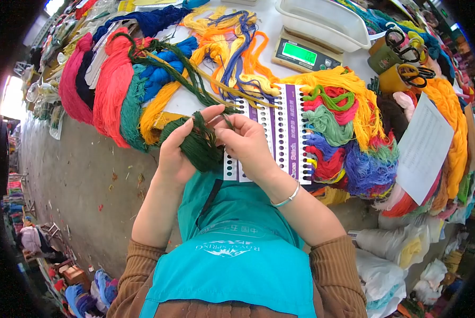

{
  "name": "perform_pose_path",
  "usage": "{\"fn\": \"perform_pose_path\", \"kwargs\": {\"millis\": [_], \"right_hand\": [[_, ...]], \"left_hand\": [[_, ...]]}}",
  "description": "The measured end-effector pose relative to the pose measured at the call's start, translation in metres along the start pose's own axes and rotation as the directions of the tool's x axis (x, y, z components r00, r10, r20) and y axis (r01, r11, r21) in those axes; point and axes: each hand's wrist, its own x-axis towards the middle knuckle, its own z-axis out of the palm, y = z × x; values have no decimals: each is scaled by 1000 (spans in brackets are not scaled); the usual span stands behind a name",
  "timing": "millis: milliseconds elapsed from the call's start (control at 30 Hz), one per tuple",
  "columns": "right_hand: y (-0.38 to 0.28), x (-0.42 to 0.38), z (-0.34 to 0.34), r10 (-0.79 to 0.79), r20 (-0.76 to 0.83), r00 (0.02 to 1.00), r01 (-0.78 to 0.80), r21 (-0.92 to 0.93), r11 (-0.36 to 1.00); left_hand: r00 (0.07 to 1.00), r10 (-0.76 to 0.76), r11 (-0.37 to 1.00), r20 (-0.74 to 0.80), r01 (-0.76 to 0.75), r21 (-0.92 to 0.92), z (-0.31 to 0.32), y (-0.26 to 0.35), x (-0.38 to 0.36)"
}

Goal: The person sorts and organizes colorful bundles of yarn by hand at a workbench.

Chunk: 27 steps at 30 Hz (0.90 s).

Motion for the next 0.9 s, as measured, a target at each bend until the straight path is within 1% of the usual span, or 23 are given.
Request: {"fn": "perform_pose_path", "kwargs": {"millis": [67,200,267,300,367,400,567,633,667,733,767,833,900], "right_hand": [[-1,0,-1,2,-45,999,1,65,998],[-2,-1,3,25,-48,999,-23,48,999],[-1,-2,5,3,-23,1000,-4,-13,1000],[-1,-2,5,3,-23,1000,-3,-14,1000],[-1,-2,6,-23,-26,999,20,-112,993],[1,-2,5,-23,-26,999,20,-113,993],[7,0,-1,-15,-40,999,16,22,1000],[5,-1,0,-18,-34,999,20,57,998],[5,-1,0,-23,-29,999,25,92,995],[7,-1,-2,-25,-20,999,27,99,995],[7,0,-2,-27,-11,1000,28,107,994],[7,-1,-1,-35,-16,999,36,78,996],[8,-1,-1,-42,-21,999,43,49,998]], "left_hand": [[1000,-15,1000,4,15,-23,-2,0,0],[999,-7,1000,-53,7,6,-1,-2,0],[998,-7,1000,-69,8,17,-2,-2,0],[998,-5,1000,-59,7,29,-3,-2,0],[999,-3,999,-50,5,41,-2,-2,0],[998,0,999,-60,3,46,1,-1,0],[995,15,998,-102,-9,56,0,0,-1],[986,70,990,-152,-50,128,-4,-1,-1],[986,70,991,-152,-51,128,-4,-1,-1],[984,92,970,-153,-54,235,-4,-1,0],[984,92,970,-153,-54,235,-2,-1,0],[968,148,949,-202,-82,305,6,-1,0],[965,153,948,-214,-82,309,7,-1,0]]}}
